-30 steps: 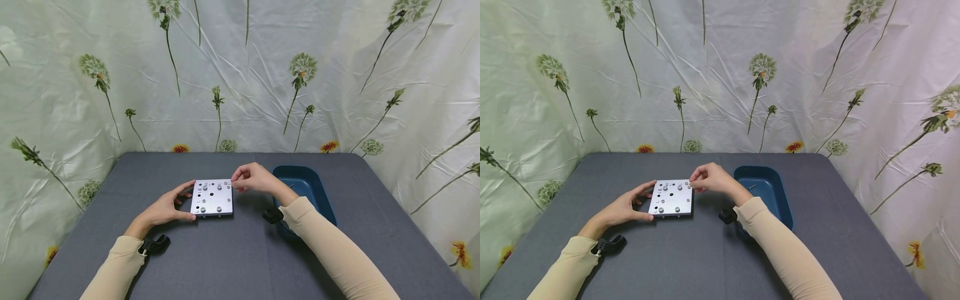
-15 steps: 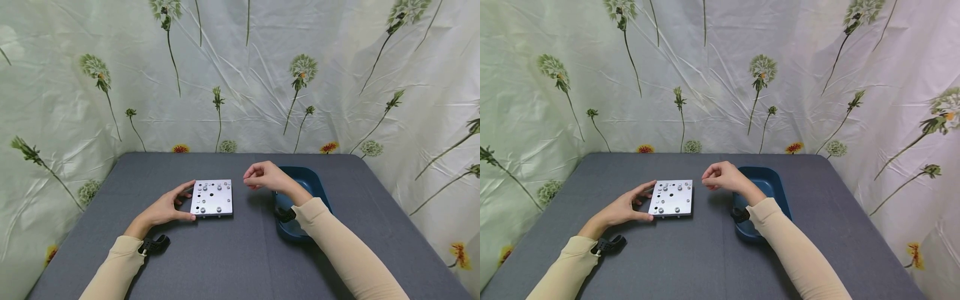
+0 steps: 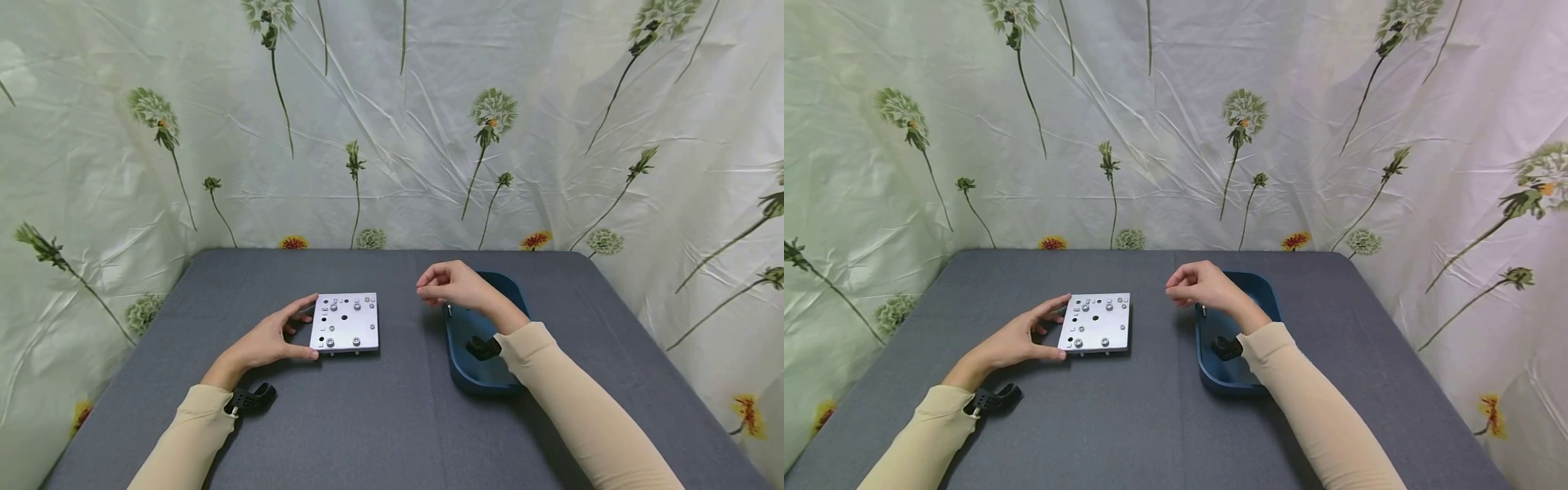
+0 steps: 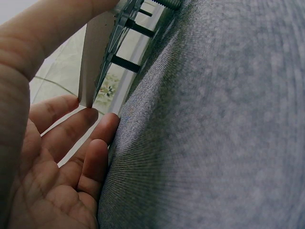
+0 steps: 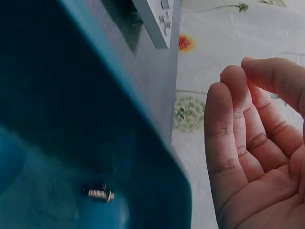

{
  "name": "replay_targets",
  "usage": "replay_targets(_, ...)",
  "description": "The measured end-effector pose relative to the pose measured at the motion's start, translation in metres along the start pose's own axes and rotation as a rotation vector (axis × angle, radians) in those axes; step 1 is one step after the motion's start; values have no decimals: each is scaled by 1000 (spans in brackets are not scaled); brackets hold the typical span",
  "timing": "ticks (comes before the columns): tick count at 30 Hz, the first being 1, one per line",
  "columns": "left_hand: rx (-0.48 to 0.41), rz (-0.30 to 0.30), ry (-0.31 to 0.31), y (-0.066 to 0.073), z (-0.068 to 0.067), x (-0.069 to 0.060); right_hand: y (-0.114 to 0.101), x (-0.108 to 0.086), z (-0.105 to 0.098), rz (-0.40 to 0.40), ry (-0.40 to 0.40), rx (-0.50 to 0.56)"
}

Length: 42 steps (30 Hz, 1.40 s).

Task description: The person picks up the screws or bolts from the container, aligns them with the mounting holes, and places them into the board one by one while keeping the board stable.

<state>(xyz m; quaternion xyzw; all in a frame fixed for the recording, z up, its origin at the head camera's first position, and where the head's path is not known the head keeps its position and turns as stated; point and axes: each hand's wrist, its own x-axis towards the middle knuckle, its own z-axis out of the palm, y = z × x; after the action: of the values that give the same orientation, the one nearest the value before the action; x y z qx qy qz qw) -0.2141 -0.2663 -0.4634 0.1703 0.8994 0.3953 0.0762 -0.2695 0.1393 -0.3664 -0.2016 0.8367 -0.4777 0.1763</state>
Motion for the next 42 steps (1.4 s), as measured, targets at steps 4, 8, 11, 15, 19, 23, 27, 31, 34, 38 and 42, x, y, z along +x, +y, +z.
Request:
replay_targets(4,16,8,2,-1,1,1,5,-5,-9,15,12,7)
replay_targets(8,19,9,2,0,1,1,13,-9,-17,26,32,-15)
replay_targets(11,11,7,2,0,1,1,17,-12,-21,30,40,-33)
replay_targets(15,15,16,0,0,1,1,24,-14,-26,42,47,-51)
replay_targets(19,10,12,0,0,0,0,31,-17,-29,67,54,-63)
replay_targets(23,-4,12,1,1,0,0,35,-20,-30,80,60,-67)
replay_targets(27,0,14,5,1,1,0,41,-23,-32,96,72,-100)
replay_targets(31,15,18,4,1,1,0,50,-26,-34,136,82,-139)
replay_targets(34,10,13,2,1,1,0,54,-28,-35,179,85,-152)
replay_targets(38,3,11,4,0,0,0,59,-31,-36,232,74,-150)
replay_targets(42,5,15,7,-1,0,1,63,-32,-37,258,64,-142)
